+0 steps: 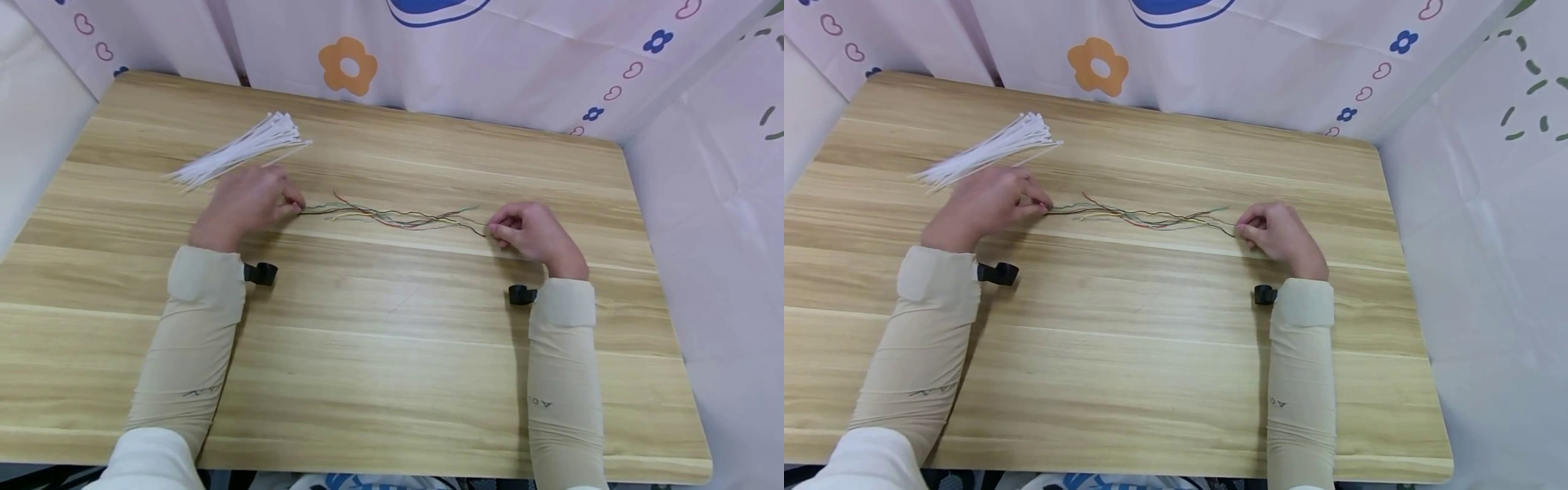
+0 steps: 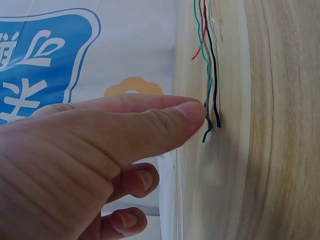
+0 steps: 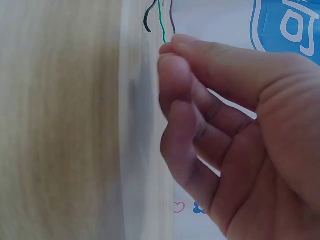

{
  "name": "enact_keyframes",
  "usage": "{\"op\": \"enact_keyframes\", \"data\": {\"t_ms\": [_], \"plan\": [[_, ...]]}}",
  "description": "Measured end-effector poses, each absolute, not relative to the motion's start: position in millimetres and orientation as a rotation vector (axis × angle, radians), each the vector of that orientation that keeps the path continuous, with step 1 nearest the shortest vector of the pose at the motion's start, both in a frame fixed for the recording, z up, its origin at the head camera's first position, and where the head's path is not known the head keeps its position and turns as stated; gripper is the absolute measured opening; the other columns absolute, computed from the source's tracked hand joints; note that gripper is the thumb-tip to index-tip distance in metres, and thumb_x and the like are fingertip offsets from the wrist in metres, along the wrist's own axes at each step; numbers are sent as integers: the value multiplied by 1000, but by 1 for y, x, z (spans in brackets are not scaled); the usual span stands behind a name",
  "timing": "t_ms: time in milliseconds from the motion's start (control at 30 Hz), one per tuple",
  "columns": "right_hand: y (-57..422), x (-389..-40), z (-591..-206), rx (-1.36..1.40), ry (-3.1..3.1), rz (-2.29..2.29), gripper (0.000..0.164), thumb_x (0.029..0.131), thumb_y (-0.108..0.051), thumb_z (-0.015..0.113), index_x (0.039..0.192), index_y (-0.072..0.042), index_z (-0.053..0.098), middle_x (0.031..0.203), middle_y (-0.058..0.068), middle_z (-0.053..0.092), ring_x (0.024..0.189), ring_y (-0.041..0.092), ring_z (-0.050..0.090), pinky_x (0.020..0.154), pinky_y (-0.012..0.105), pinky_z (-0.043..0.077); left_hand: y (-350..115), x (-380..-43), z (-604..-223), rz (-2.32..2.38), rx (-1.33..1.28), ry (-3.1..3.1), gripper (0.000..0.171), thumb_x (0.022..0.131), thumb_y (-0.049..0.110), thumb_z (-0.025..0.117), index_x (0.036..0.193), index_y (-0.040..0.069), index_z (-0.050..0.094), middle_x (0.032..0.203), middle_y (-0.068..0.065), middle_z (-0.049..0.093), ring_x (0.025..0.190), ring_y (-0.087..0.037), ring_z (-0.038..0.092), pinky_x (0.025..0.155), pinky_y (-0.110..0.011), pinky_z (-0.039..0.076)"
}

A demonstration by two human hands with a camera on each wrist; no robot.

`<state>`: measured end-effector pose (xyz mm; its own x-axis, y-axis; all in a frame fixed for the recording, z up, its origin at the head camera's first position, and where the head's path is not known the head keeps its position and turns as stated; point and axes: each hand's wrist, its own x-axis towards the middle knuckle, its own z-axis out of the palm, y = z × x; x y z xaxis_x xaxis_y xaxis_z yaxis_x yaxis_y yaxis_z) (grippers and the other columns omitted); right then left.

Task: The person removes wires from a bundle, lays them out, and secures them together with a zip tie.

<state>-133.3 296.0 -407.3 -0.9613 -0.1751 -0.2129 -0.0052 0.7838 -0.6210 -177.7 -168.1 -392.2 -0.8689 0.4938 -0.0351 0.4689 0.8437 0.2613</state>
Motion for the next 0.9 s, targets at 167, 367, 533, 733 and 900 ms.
{"op": "enact_keyframes", "data": {"t_ms": [167,367,533,733,900], "plan": [[296,-134,-406,-137,2732,-859,14,103,-17,70,109,-7,77,97,12,75,81,19,66,75,25,51,-168,-178,-392,359,744,2892,15,95,17,79,109,15,84,117,-8,75,103,-30,70,77,-52,57],[297,-132,-398,-112,2741,-819,21,104,-24,68,117,-9,76,114,13,73,99,27,62,86,37,48,-167,-177,-390,343,712,2869,21,95,19,77,115,13,81,122,-10,73,108,-30,69,80,-52,57],[292,-131,-390,-118,2738,-857,31,104,-27,68,127,-7,71,123,16,70,110,32,62,93,44,48,-162,-175,-386,369,702,2858,28,96,19,74,122,11,79,128,-13,71,117,-33,64,90,-56,55],[281,-128,-382,-180,2765,-867,36,103,-26,70,134,-6,69,132,16,68,118,32,61,101,51,48,-146,-173,-384,420,864,2873,35,97,17,74,129,2,74,130,-22,69,126,-41,61,108,-58,49],[272,-126,-377,-261,2771,-854,39,103,-24,70,136,-5,67,138,17,65,127,34,58,108,56,45,-128,-168,-385,414,989,2889,37,97,19,76,130,3,72,130,-22,70,127,-41,62,109,-57,48]]}}
